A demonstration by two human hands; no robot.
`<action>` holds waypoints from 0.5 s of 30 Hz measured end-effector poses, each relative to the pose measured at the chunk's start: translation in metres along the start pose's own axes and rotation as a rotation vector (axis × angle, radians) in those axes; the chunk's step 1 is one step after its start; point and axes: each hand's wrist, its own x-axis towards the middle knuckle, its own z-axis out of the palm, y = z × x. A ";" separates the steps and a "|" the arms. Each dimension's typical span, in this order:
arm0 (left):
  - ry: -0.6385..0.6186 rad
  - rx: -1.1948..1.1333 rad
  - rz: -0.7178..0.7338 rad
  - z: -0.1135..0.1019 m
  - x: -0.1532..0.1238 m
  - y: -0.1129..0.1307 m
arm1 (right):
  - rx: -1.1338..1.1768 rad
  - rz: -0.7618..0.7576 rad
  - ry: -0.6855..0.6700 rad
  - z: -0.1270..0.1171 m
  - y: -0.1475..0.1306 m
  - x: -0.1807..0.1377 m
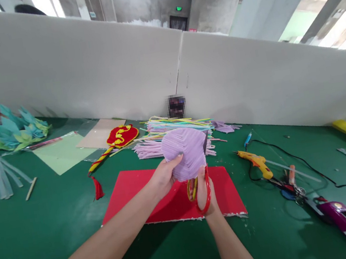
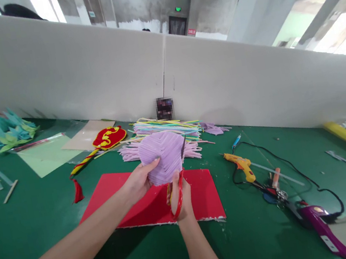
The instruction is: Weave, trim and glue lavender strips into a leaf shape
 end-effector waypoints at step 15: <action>0.043 -0.006 0.184 -0.008 0.008 0.025 | 0.155 0.034 -0.219 0.001 0.007 0.005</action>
